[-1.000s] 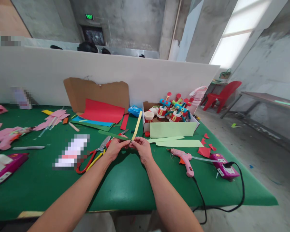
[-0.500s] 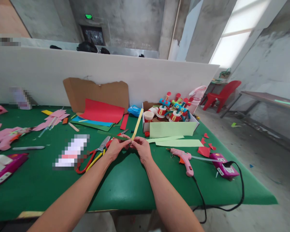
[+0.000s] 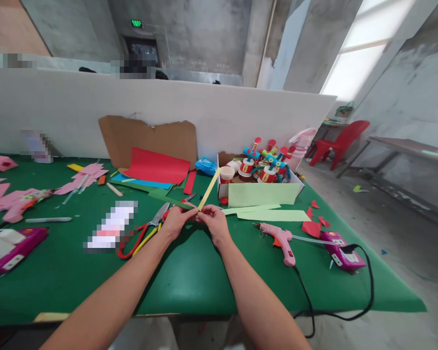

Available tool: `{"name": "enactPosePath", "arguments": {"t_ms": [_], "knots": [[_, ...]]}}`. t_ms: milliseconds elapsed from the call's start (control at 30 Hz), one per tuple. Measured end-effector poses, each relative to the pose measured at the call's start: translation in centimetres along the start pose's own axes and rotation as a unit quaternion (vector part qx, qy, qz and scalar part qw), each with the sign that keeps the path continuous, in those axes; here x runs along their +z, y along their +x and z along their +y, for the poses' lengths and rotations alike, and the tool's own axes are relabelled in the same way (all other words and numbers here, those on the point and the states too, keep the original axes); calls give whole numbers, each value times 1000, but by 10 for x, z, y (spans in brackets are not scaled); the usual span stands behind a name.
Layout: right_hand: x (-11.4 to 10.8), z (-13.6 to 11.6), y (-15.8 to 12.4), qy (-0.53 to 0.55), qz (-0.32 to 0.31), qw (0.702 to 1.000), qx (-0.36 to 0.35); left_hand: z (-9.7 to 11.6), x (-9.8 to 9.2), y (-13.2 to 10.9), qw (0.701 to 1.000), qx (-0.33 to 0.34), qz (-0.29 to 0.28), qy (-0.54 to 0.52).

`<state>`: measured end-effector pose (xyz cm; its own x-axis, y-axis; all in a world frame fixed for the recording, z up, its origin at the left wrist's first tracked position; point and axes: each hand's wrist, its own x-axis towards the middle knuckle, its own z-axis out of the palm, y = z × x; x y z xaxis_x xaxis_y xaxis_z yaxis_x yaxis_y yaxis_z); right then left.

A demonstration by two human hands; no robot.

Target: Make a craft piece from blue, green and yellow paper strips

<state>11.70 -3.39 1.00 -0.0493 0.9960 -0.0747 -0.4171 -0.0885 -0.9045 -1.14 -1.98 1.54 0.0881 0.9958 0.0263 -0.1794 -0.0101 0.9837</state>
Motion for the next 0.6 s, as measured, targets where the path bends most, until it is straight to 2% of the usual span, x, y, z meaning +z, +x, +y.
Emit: {"name": "enactPosePath", "arguments": {"t_ms": [367,600], "knots": [[6,1,9,9,17,1000,-10,-7,-1,8,997,65,26,44],[8,2,13,14,41,999,-13,-4,0,8,988,93,19,121]]}}
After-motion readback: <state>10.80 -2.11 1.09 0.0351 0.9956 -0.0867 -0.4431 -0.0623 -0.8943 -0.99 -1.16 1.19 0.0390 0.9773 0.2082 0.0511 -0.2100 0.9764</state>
